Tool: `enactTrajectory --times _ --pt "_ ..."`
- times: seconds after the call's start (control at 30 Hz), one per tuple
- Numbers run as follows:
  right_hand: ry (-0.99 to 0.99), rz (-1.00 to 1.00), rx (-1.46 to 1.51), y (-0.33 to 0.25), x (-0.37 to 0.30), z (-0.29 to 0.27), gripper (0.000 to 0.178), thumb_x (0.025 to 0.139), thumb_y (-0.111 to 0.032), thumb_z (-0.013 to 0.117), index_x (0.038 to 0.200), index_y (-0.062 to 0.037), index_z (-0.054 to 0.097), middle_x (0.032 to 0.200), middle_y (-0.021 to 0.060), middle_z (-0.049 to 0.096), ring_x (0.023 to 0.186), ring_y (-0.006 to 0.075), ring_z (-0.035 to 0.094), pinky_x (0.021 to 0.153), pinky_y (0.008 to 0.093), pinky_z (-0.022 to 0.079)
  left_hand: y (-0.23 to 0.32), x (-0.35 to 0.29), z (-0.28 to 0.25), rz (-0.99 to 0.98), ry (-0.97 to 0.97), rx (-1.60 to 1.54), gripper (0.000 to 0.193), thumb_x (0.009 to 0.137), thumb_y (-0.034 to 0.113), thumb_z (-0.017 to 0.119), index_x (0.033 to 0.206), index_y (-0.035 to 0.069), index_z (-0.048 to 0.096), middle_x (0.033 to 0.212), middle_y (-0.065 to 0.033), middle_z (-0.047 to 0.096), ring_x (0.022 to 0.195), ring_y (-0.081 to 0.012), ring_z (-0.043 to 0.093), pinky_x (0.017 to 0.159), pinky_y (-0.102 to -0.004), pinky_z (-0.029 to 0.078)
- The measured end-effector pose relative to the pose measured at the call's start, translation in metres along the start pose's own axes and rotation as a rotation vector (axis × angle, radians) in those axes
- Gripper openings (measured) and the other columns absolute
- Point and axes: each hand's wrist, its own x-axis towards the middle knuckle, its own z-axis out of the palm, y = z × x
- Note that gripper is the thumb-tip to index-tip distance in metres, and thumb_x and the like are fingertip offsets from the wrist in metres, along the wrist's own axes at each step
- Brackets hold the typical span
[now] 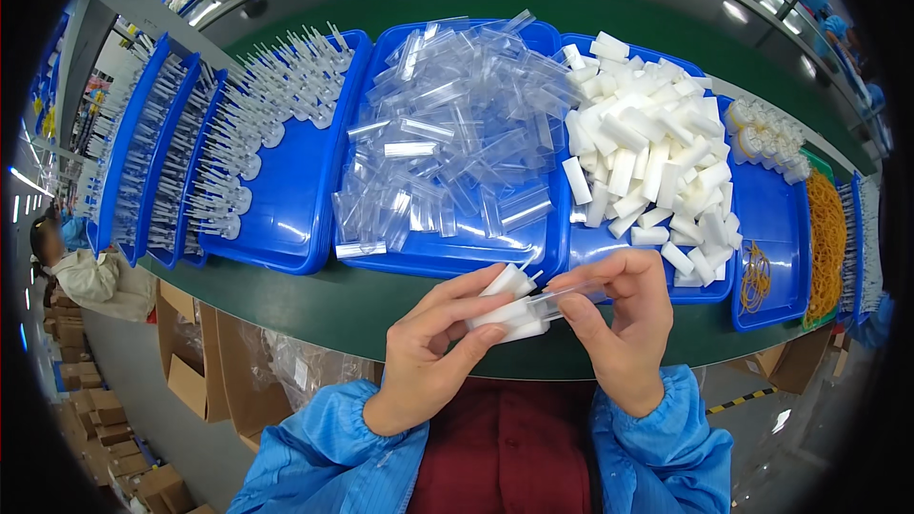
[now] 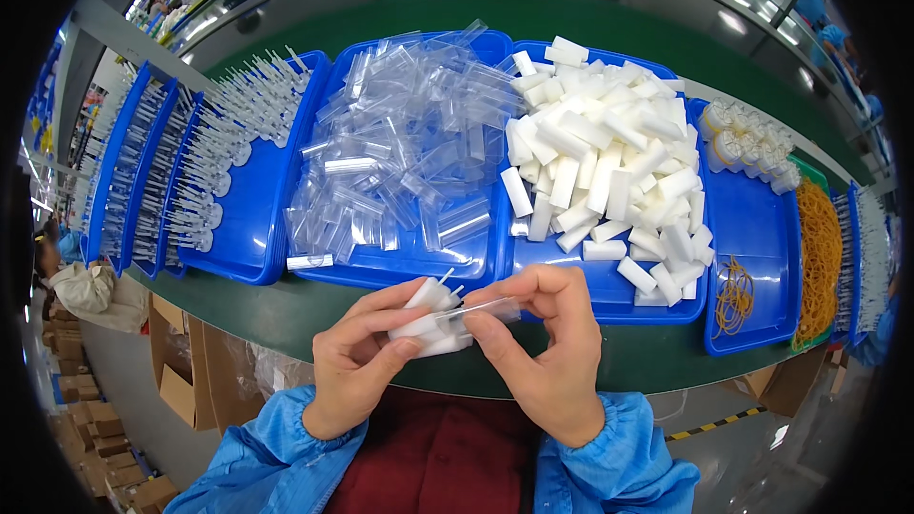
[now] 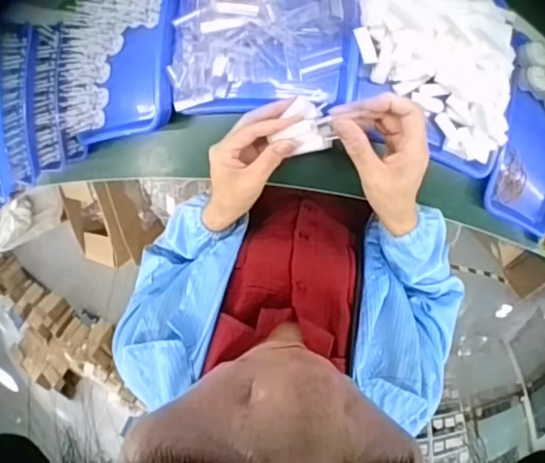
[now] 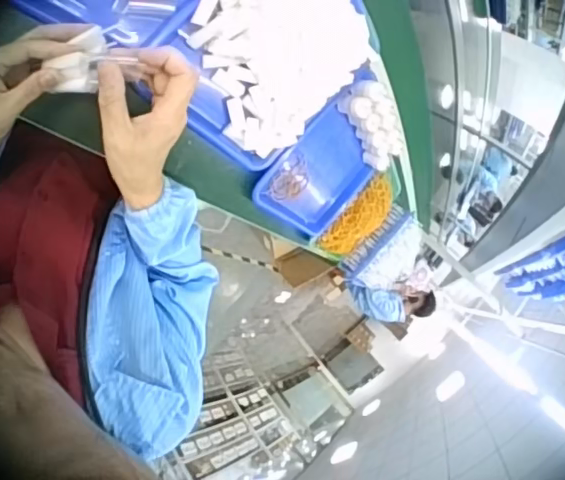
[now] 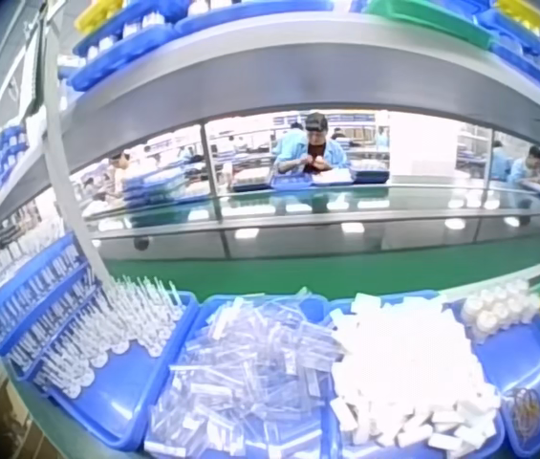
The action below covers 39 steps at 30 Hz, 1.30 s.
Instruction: Assembling small plastic and metal components at a factory workstation.
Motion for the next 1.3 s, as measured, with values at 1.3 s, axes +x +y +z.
enactTrajectory --times 1.3 --pt "0.131 -0.097 -0.049 0.017 -0.015 0.016 0.036 0.088 -0.004 0.078 0.109 0.0018 0.049 0.099 0.0154 0.072 0.091 0.0164 0.070 0.083 0.0283 0.055 0.004 0.007 0.003 0.164 -0.010 0.502 0.029 0.084 -0.005 0.075 0.114 -0.003 0.072 0.127 -0.0239 0.064 0.116 -0.0297 0.067 0.095 -0.0371 0.056"
